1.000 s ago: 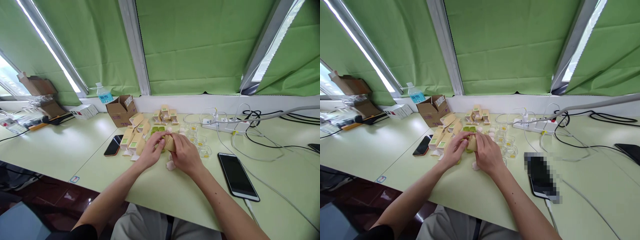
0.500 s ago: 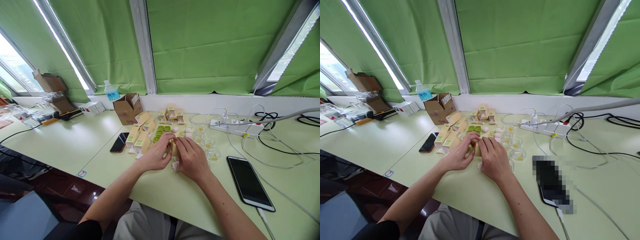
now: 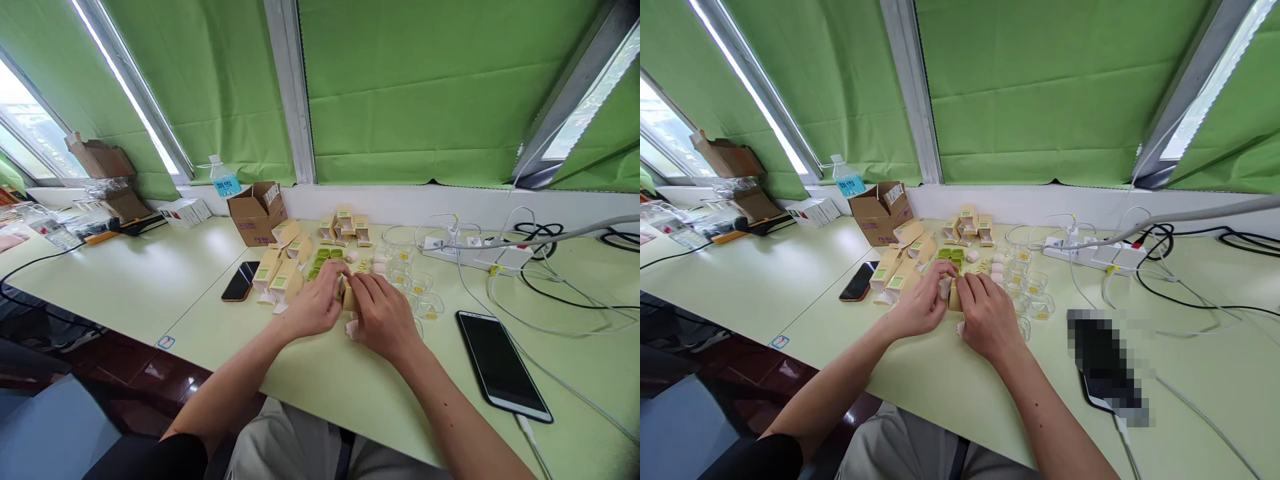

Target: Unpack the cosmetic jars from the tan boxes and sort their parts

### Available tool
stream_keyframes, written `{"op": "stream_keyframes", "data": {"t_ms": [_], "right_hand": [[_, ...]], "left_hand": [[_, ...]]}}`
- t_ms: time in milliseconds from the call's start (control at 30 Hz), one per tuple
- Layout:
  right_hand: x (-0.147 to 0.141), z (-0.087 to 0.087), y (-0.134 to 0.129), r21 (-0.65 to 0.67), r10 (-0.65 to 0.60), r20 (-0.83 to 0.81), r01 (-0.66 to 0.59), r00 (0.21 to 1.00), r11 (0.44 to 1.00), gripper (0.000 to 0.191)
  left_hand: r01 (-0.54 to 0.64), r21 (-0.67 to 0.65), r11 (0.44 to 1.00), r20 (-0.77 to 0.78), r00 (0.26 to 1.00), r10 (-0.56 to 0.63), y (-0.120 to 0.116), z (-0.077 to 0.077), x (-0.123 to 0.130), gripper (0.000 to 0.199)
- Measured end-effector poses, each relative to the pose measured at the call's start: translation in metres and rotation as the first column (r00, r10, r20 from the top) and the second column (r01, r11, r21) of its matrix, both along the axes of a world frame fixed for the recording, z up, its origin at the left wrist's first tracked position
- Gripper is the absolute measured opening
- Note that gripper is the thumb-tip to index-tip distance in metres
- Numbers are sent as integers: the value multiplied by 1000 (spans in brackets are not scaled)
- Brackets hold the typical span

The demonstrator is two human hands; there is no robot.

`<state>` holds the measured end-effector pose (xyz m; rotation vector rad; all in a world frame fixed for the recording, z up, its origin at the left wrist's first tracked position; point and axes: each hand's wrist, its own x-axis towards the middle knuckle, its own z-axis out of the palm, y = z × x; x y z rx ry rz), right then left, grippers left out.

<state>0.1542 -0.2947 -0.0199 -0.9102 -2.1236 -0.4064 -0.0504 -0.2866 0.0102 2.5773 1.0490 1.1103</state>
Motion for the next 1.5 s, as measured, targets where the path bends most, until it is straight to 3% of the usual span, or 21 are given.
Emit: {"op": "stream_keyframes", "data": {"t_ms": [200,367,467,567,667,800,933,1100,1233,1333,1500], "right_hand": [[0,-3,2,-96,66,-202,-86,977,992,62],[4,-8,5,-162,76,-371,-146,926,976,59],[5,-11,7,-153,74,-381,-141,922,978,59],[5,-11,8,-121,84,-346,-133,934,984,61],[5,-10,8,-95,75,-324,-112,943,989,64],[5,-9,7,-82,59,-313,-89,948,993,66],[1,-10,6,-11,98,-253,-105,962,994,69],[-6,-10,1,25,104,-177,-101,979,995,63],[-10,-3,-10,-6,83,-123,-85,989,996,63],[-10,6,-19,-60,33,-59,-36,998,998,61],[-7,16,-26,-108,-16,-11,14,1000,994,63]], "left_hand": [[-131,93,987,112,986,120,5,-3,1,48],[-133,245,960,159,983,96,2,-3,0,35],[-147,183,972,152,981,120,0,-2,-1,17],[-180,125,976,158,975,159,1,-2,-1,20],[-205,90,975,185,965,186,3,-3,1,11],[-217,92,972,198,960,196,3,-3,2,36],[-216,4,976,138,967,214,4,-3,4,4],[-216,-121,969,162,959,234,2,-1,2,21],[-174,-169,970,263,941,214,-15,3,-5,17],[-116,-192,974,475,858,196,-30,-8,-9,17],[-3,-391,921,781,529,333,-46,-37,-7,40]]}}
